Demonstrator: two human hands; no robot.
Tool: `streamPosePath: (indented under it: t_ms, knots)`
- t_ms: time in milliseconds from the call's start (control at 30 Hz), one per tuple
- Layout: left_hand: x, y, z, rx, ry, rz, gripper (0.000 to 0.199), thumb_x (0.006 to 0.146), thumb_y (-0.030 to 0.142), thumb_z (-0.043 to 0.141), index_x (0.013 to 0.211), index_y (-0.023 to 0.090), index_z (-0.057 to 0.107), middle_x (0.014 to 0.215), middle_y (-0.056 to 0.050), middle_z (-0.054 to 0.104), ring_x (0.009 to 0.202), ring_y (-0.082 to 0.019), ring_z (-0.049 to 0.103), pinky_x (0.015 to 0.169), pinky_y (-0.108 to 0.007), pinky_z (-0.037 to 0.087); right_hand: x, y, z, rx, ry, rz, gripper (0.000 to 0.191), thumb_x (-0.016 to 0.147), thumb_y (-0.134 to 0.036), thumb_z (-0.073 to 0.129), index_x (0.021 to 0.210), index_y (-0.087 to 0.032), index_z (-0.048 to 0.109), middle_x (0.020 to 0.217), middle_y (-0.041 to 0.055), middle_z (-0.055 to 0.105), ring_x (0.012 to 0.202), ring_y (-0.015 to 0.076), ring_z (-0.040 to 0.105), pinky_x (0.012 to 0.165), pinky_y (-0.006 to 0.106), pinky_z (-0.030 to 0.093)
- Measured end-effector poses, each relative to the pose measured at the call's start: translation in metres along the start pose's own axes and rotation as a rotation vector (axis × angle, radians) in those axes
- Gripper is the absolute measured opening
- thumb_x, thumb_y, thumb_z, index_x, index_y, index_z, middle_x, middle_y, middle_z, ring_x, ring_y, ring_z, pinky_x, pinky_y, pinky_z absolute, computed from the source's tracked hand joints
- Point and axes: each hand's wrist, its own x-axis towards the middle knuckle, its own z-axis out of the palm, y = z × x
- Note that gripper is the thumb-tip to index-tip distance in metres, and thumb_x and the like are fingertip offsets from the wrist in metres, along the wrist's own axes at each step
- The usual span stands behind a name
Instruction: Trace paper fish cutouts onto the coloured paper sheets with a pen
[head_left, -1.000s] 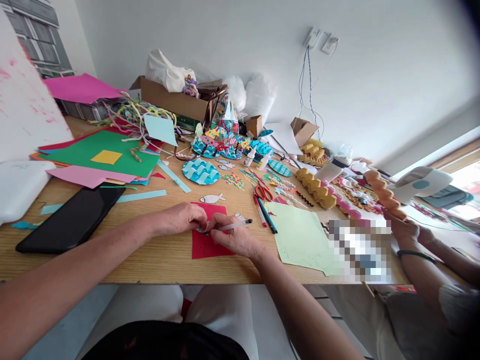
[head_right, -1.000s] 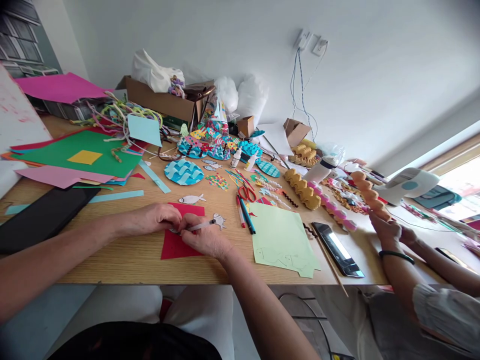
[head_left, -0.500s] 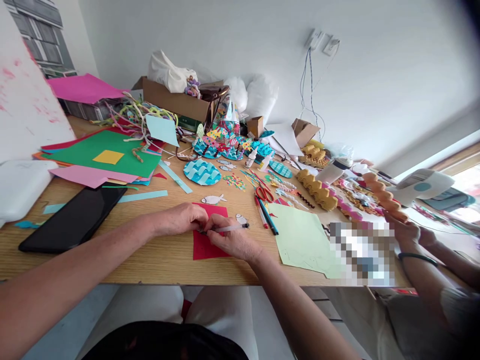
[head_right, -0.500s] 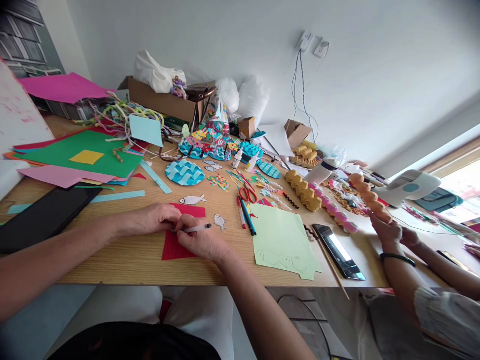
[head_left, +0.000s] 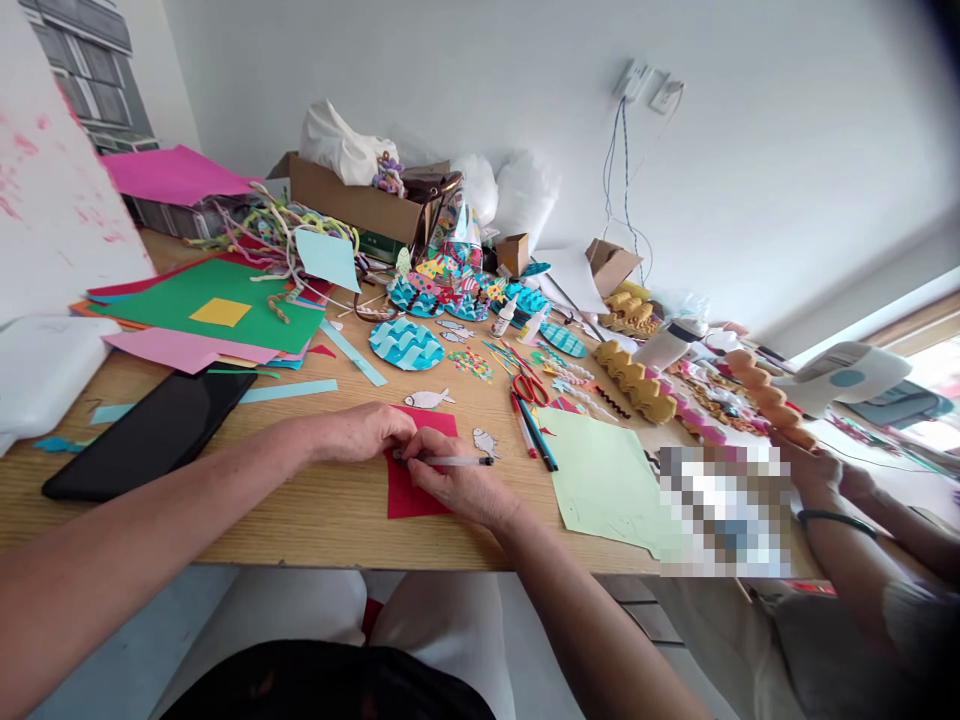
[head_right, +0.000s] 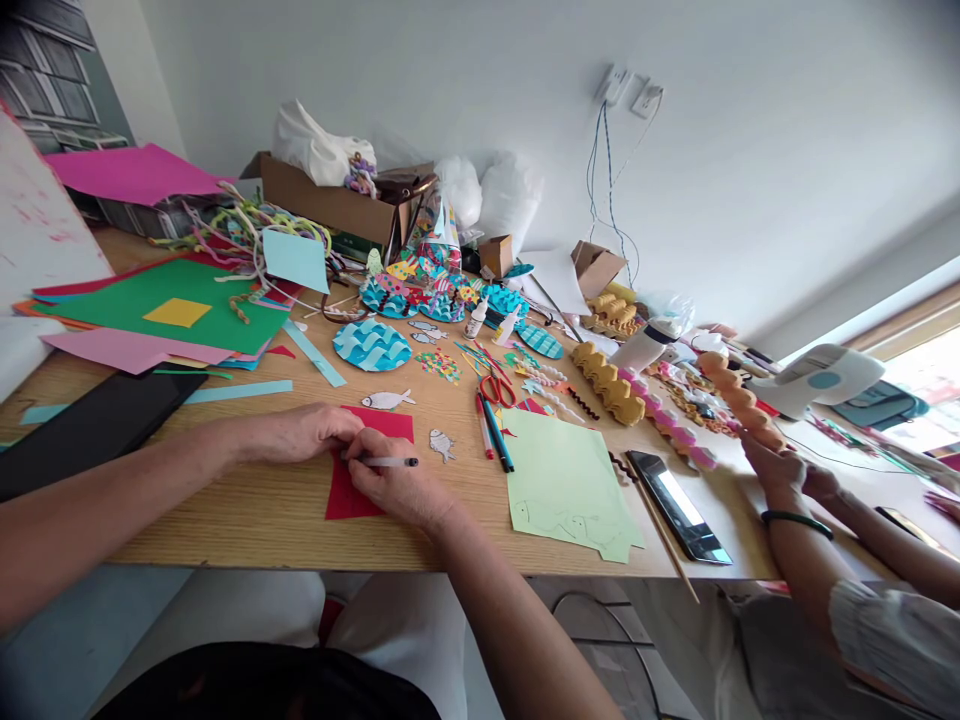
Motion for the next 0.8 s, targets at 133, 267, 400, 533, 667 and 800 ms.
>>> streamPosePath:
  t_ms: [133, 267, 400, 533, 667, 800]
  knots:
    - [0.000, 0.000, 0.000, 0.002, -0.004, -0.012, 0.020, 0.073, 0.013, 0.038, 0.061, 0.016, 0.054, 0.062, 0.001, 0.052, 0.061, -0.013, 0.045, 0.056, -0.023, 0.034, -0.001, 0.000, 0.001, -0.007, 0.003, -0.001, 0.009, 0.076, -0.013, 0.048, 0.079, -0.018, 0.055, 0.074, -0.0009, 0.058, 0.067, 0.0114, 0.051, 0.064, 0.021, 0.039]
    - [0.000, 0.001, -0.001, 0.004, -0.015, -0.026, 0.019, 0.072, 0.013, 0.038, 0.060, 0.016, 0.053, 0.062, 0.000, 0.052, 0.062, -0.014, 0.046, 0.057, -0.023, 0.035, -0.002, 0.003, 0.004, -0.011, 0.011, -0.006, 0.009, 0.078, -0.015, 0.048, 0.081, -0.019, 0.055, 0.074, -0.0016, 0.057, 0.066, 0.0112, 0.050, 0.064, 0.021, 0.039]
    - [0.000, -0.001, -0.002, 0.016, -0.032, -0.038, 0.018, 0.072, 0.013, 0.037, 0.062, 0.016, 0.051, 0.064, 0.000, 0.053, 0.063, -0.014, 0.047, 0.058, -0.023, 0.036, -0.002, 0.005, 0.007, 0.007, 0.015, -0.013, 0.007, 0.079, -0.016, 0.047, 0.082, -0.020, 0.053, 0.073, -0.0021, 0.055, 0.065, 0.0111, 0.049, 0.062, 0.021, 0.038]
    - [-0.001, -0.001, -0.004, 0.053, -0.017, -0.053, 0.016, 0.076, 0.014, 0.037, 0.066, 0.017, 0.050, 0.067, 0.000, 0.054, 0.064, -0.014, 0.048, 0.060, -0.023, 0.035, 0.000, 0.005, 0.009, -0.017, 0.043, 0.000, 0.006, 0.079, -0.016, 0.048, 0.080, -0.020, 0.052, 0.071, -0.0028, 0.055, 0.063, 0.0110, 0.048, 0.061, 0.021, 0.037]
    - [-0.003, 0.001, -0.005, 0.079, 0.010, -0.076, 0.015, 0.078, 0.015, 0.036, 0.070, 0.019, 0.047, 0.066, 0.002, 0.052, 0.061, -0.013, 0.046, 0.056, -0.022, 0.033, 0.003, 0.006, 0.012, -0.020, 0.074, -0.012, 0.006, 0.079, -0.017, 0.047, 0.080, -0.020, 0.051, 0.072, -0.0023, 0.055, 0.062, 0.0110, 0.047, 0.059, 0.021, 0.036]
    - [-0.004, 0.004, -0.005, 0.092, 0.021, -0.090, 0.014, 0.077, 0.014, 0.035, 0.072, 0.019, 0.047, 0.065, 0.002, 0.051, 0.060, -0.013, 0.045, 0.054, -0.022, 0.032, 0.004, 0.005, 0.013, -0.016, 0.096, 0.011, 0.006, 0.077, -0.016, 0.046, 0.079, -0.020, 0.051, 0.069, -0.0029, 0.053, 0.060, 0.0105, 0.046, 0.056, 0.021, 0.034]
